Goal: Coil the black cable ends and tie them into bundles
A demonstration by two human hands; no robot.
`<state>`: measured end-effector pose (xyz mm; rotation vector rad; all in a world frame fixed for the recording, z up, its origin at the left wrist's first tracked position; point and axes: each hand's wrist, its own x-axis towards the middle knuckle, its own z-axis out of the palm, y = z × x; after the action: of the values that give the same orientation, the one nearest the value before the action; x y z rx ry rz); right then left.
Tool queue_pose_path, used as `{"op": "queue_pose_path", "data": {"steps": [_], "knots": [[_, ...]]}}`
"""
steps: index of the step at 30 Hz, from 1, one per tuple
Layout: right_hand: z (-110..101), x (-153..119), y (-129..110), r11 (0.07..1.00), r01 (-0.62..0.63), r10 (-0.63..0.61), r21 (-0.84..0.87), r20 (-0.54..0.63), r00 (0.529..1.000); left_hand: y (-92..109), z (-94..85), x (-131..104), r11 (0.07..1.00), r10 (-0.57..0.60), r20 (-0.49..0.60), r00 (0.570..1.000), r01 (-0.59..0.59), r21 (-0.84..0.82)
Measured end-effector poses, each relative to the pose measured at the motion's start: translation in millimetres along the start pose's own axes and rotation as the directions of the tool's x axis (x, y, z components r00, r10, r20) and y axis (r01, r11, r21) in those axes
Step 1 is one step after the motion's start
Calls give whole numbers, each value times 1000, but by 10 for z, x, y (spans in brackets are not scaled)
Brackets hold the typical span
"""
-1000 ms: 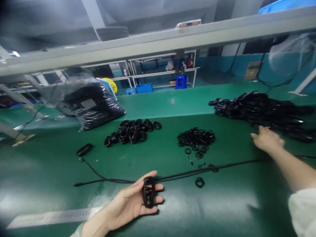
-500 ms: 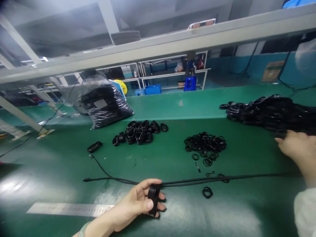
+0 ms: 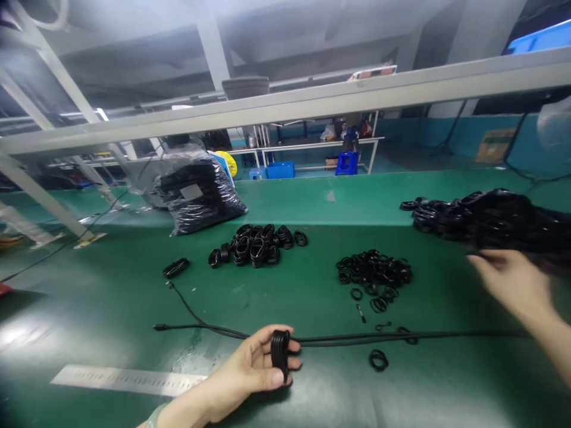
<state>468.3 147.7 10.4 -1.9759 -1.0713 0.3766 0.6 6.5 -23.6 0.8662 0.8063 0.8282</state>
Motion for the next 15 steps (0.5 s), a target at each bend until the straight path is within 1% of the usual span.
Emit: {"op": "queue_pose_path", "data": {"steps": [2, 3, 4, 5, 6, 7, 8, 9, 11, 12, 13, 15], "knots": [[207, -709, -316, 989, -12, -8, 146, 137, 991, 23, 14, 2, 1000, 13, -40, 999, -13, 6], [313, -1087, -439, 974, -30, -34, 226, 273, 961, 38, 29, -1, 1000, 15, -60, 998, -15, 5], [410, -1461, -540, 919, -143, -61, 367, 490, 869, 52, 50, -7, 1000, 13, -73, 997, -12, 4], [494, -1814, -625, 847, -282, -74, 450, 626, 776, 66, 73, -16, 1000, 8, -81, 997, -8, 1], [563, -2129, -695, 782, -400, -102, 477, 732, 674, 79, 98, -26, 1000, 0, -77, 997, 0, -3], [617, -2395, -752, 737, -491, -124, 464, 807, 577, 90, 122, -38, 1000, -9, -65, 998, 8, -8], [659, -2603, -795, 705, -533, -135, 467, 827, 545, 99, 143, -49, 1000, -17, -49, 999, 16, -11], [693, -2753, -824, 688, -543, -146, 483, 824, 547, 104, 161, -60, 1000, -23, -33, 999, 23, -12], [750, -2904, -842, 692, -508, -147, 512, 790, 595, 106, 179, -75, 1000, -22, -16, 1000, 22, -6], [777, -2926, -835, 699, -488, -148, 522, 774, 616, 103, 181, -79, 1000, -19, -17, 1000, 19, -1], [804, -2928, -822, 706, -475, -149, 526, 765, 626, 99, 178, -81, 1000, -15, -21, 1000, 15, 1], [853, -2908, -792, 714, -469, -154, 520, 770, 619, 93, 169, -81, 1000, -12, -10, 1000, 12, -9]]}}
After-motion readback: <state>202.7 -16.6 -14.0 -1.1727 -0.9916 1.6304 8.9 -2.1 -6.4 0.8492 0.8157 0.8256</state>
